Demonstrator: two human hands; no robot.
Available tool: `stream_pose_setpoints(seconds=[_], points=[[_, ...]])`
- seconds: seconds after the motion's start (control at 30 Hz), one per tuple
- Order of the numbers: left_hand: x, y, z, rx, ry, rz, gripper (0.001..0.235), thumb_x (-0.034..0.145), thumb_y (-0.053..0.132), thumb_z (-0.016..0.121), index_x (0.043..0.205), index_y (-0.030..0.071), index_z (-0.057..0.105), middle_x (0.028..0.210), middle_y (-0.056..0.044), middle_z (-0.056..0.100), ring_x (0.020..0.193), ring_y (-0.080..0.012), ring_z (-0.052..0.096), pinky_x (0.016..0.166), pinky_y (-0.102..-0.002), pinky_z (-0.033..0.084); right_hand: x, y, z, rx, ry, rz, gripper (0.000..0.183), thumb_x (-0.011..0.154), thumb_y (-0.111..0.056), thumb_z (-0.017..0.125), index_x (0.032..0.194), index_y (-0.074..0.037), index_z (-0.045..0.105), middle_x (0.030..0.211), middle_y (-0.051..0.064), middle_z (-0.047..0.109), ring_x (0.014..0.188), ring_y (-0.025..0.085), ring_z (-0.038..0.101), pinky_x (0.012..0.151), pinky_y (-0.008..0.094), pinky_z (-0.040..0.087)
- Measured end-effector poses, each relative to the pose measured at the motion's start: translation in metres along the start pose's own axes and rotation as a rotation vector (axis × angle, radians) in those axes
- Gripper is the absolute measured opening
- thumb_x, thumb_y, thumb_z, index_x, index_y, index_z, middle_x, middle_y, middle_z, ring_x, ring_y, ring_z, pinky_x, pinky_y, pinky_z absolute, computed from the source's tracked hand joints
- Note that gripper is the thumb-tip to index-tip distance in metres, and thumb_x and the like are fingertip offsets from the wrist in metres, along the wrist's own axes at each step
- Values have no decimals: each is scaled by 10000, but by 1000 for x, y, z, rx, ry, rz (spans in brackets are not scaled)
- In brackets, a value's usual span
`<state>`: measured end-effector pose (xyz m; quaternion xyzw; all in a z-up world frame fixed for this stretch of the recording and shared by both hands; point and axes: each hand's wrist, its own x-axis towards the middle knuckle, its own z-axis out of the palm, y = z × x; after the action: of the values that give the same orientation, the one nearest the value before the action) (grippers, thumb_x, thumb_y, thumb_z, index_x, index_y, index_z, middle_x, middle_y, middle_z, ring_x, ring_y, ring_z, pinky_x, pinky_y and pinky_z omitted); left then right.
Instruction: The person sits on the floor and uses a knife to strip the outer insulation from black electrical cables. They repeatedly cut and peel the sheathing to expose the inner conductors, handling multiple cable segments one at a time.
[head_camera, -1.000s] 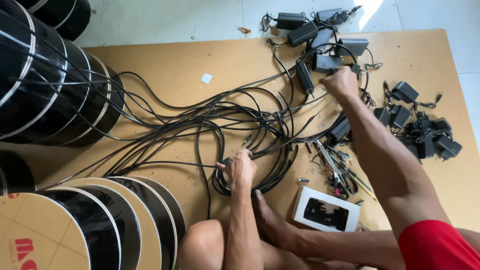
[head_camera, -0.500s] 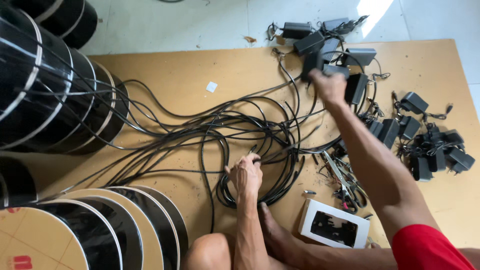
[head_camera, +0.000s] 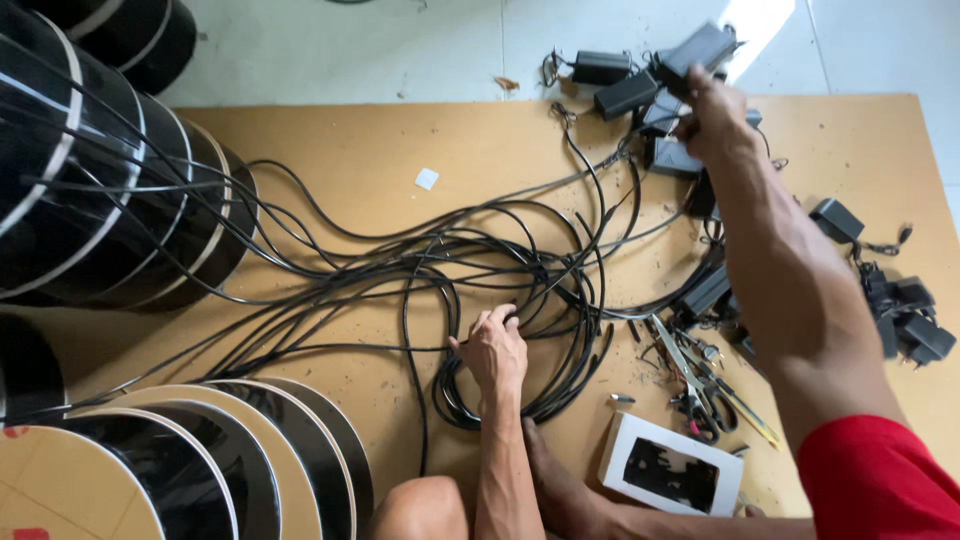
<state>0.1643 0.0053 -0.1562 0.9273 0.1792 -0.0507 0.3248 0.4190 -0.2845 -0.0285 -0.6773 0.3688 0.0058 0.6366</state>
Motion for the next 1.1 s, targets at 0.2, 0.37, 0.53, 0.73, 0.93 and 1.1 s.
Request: stream_pose_setpoints(seconds=[0.2,0.37,0.53,0.73,0.93,1.1], points=[[9,-20,24,20,157,36,186,941,223,648,1078,294,751,992,30,732,995,-233,736,1058,-585,456,133,96,-1,153,108,-96,321,926,-343,805,1007,-73,651,733,38,628,533,103,564,478,344,517],[13,-11,14,-116,323,50,189,928,190,663,1074,220,781,948,-60,734,926,-305,742,905,-457,567,82,130,-1,-261,355,-626,184,925,-228,755,1088,-143,773,909,106,754,876,227,708,815,410,552],[14,0,1,-231,380,48,203,963,170,643,1105,209,783,992,-55,753,953,-277,745,893,-382,565,-45,167,6,-922,2,-506,123,879,-169,789,954,-262,817,907,53,777,911,348,750,864,475,588],[13,-7,9,-228,356,64,236,939,124,635,1115,189,777,989,-79,745,974,-312,735,915,-409,560,-149,199,19,-814,-154,-341,508,830,-375,802,1199,-32,735,1117,254,747,1127,459,672,948,607,503],[22,-24,25,-229,393,38,273,949,126,622,1163,242,746,1029,-30,730,1005,-255,726,926,-358,546,-134,242,19,-750,-100,-137,367,828,-562,714,1074,-301,788,997,35,783,1047,325,728,928,514,566],[10,-7,1,-219,417,145,371,900,53,643,1247,169,706,1134,-95,693,1099,-327,681,991,-433,510,-165,198,-9,-125,-40,-181,243,863,-331,825,789,-122,726,612,33,552,567,130,529,538,316,481]])
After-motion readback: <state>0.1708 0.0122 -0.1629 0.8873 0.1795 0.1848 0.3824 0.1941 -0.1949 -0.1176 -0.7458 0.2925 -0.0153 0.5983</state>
